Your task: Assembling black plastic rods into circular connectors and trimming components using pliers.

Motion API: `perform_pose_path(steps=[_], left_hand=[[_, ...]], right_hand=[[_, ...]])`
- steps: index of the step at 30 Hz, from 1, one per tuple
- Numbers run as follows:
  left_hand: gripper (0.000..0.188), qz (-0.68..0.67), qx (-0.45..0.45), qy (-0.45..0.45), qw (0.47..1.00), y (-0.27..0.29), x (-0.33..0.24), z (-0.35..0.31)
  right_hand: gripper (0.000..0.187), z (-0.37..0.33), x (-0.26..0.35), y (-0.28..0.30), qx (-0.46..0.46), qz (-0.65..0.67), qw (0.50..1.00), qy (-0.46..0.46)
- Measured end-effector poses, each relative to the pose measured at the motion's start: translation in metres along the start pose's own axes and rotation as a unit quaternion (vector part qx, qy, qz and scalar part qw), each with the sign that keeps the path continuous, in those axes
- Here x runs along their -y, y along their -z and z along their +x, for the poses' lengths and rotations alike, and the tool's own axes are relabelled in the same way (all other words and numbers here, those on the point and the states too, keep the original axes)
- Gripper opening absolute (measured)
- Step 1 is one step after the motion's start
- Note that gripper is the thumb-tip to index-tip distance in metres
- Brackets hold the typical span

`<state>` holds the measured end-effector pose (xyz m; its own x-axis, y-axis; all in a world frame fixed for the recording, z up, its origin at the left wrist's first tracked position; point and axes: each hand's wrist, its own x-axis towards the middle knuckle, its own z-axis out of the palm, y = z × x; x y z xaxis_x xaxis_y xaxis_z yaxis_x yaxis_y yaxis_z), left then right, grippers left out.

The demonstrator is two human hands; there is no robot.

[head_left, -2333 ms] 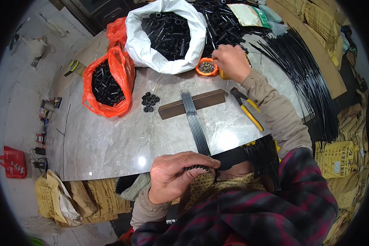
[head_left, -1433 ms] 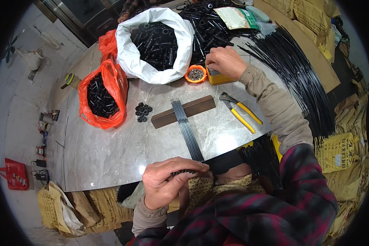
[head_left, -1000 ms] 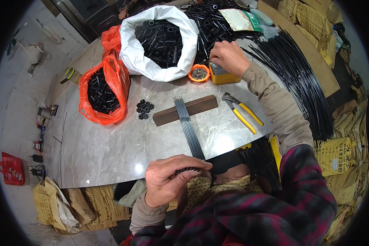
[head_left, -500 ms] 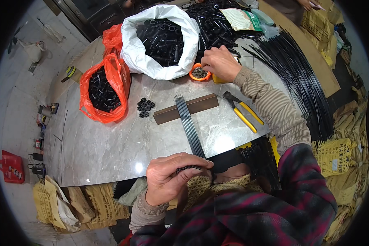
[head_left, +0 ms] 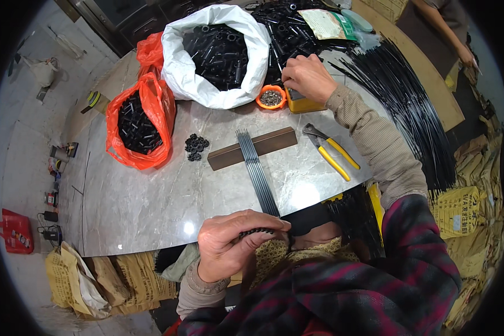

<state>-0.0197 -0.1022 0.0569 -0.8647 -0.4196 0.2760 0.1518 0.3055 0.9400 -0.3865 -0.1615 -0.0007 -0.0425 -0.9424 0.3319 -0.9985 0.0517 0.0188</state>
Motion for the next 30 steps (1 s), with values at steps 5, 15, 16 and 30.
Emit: perform_pose_path(steps=[5,15,16,30], left_hand=[[0.016,0.004,-0.003,-0.006,1.000,-0.003,0.002,0.001],[0.016,0.016,-0.010,-0.009,1.000,0.001,0.001,0.003],[0.015,0.019,-0.003,-0.017,1.000,-0.001,0.001,0.005],[0.010,0.014,-0.170,0.066,0.983,-0.025,-0.010,-0.013]], right_hand=[[0.008,-0.005,-0.016,0.000,-0.033,0.005,0.999,0.006],[0.028,-0.027,0.075,-0.022,0.070,0.242,0.954,0.165],[0.030,-0.033,0.078,-0.021,0.104,0.247,0.953,0.141],[0.030,-0.020,0.091,-0.073,0.079,0.300,0.934,0.180]])
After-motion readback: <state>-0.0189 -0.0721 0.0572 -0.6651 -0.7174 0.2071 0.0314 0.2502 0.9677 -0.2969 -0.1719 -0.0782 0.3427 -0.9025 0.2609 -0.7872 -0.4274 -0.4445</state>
